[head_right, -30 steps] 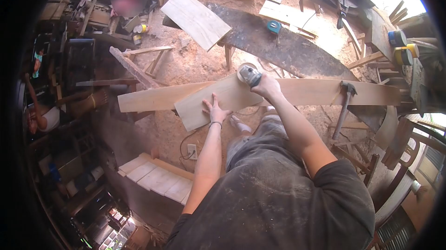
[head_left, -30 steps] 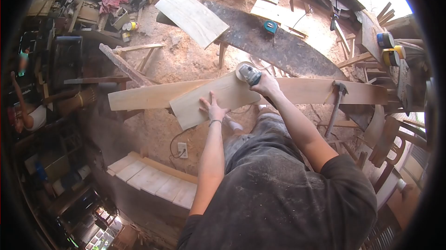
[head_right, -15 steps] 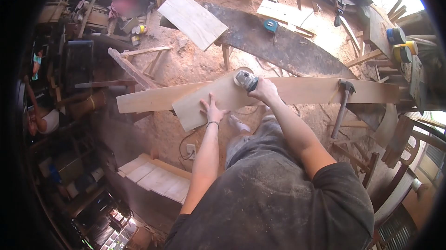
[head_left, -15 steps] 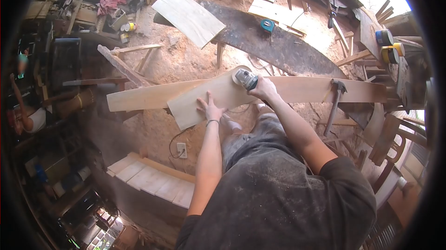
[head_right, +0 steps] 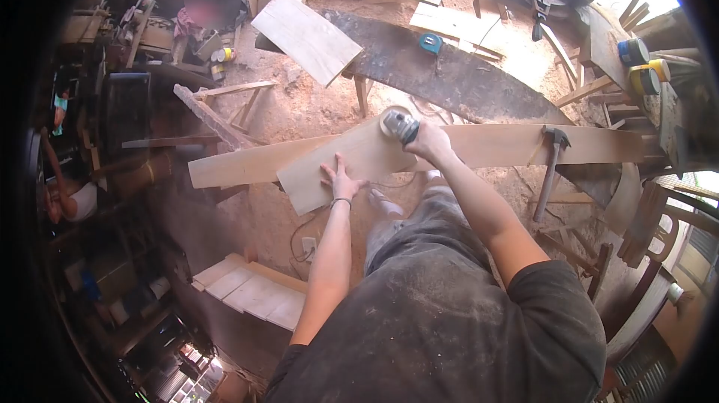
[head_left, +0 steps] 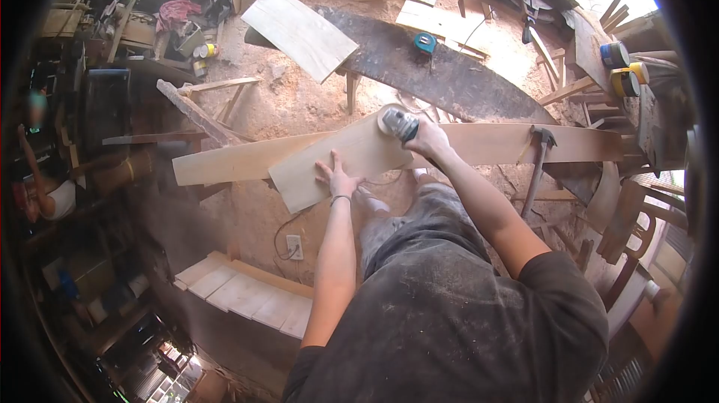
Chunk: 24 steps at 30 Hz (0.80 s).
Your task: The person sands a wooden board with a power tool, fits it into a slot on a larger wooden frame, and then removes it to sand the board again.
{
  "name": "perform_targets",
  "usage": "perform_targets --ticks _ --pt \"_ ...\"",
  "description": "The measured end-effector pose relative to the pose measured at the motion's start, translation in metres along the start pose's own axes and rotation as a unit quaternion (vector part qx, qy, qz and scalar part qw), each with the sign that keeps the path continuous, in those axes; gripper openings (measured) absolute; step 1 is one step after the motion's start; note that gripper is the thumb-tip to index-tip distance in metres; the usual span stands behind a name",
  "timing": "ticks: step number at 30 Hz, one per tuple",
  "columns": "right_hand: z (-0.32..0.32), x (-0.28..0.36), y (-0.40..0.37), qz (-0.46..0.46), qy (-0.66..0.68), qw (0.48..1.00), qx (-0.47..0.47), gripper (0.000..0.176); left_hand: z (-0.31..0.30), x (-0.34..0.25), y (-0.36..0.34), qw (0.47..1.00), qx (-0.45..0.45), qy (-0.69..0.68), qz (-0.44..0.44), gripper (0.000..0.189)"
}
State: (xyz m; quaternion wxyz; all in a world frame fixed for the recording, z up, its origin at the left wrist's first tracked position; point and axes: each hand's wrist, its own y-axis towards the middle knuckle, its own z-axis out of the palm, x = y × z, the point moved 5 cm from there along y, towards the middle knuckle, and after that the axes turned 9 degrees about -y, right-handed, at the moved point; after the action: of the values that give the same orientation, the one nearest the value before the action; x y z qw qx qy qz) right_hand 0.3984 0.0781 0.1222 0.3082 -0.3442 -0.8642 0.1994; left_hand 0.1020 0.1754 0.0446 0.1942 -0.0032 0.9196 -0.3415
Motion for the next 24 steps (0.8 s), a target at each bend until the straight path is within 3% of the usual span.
perform_targets --ticks 3,6,11,16,18,21,24 --pt "0.020 0.001 -0.027 -0.017 -0.067 0.995 0.067 0.060 0.000 0.001 0.002 0.998 -0.028 0.022 0.054 0.139" --pt "0.028 0.007 -0.033 -0.018 -0.037 0.997 0.058 0.059 -0.005 -0.004 -0.006 1.000 0.003 0.001 0.006 0.139" --pt "0.003 0.006 0.008 0.001 -0.007 0.999 0.050 0.060 -0.002 -0.001 -0.003 0.999 -0.006 0.026 0.020 0.138" --pt "0.015 0.000 -0.031 0.005 -0.018 0.999 0.050 0.062 0.003 0.010 0.004 0.999 -0.008 0.033 0.034 0.140" --pt "0.021 -0.009 -0.037 -0.015 -0.033 0.998 0.054 0.064 0.002 0.004 0.003 1.000 0.002 0.023 0.009 0.140" --pt "0.016 -0.014 -0.025 -0.046 -0.043 0.997 0.051 0.064 0.003 0.005 0.005 0.998 -0.019 0.039 0.048 0.140" --pt "0.006 -0.003 0.002 -0.062 -0.038 0.996 0.043 0.060 -0.003 -0.003 0.000 1.000 0.003 0.021 0.006 0.141"
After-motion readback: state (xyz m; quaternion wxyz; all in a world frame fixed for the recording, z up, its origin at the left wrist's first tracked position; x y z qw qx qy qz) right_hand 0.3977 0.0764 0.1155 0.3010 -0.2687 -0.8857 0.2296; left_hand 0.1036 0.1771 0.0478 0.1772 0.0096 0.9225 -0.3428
